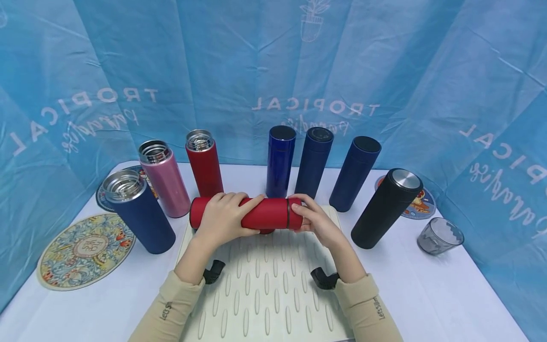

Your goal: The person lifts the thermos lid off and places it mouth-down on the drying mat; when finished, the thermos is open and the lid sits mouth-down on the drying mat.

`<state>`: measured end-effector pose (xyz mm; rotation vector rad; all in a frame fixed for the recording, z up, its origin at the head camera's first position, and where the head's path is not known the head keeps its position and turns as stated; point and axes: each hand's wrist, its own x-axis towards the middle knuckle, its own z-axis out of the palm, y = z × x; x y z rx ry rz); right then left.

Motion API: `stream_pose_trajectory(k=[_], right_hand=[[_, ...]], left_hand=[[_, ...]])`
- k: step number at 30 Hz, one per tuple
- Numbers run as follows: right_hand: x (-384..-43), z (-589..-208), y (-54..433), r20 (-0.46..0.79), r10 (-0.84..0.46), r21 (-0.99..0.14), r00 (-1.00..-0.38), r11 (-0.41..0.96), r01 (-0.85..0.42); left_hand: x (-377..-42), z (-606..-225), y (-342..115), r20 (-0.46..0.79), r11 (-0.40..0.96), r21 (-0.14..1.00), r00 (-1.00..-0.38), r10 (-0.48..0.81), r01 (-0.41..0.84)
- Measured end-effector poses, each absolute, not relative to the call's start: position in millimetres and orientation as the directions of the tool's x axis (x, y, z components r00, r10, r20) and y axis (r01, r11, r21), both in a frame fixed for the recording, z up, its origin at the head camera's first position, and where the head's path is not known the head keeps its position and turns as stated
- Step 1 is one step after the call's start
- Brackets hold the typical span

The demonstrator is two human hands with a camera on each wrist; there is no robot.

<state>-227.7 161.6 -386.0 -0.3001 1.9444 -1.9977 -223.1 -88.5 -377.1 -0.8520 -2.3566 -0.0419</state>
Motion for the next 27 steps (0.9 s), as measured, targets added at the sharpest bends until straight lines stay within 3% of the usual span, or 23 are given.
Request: stream_pose_trajectory(k=[10,27], right_hand=[[-230.7,-388.8,164.1,-0.075,-0.427,-0.996,-0.901,-0.018,0.091],[-231.5,-396.3,168.0,0.075,-0.450,-0.991,-0.890,0.064,-0.116]], left_hand=[[-222.5,-375.4,-88.8,0.564,0.778,-0.217,-0.574,0.593,0.590],[-223.2,-376.8,-91.2,0.572,0.794,-0.164,-0.599,0.560,0.586]])
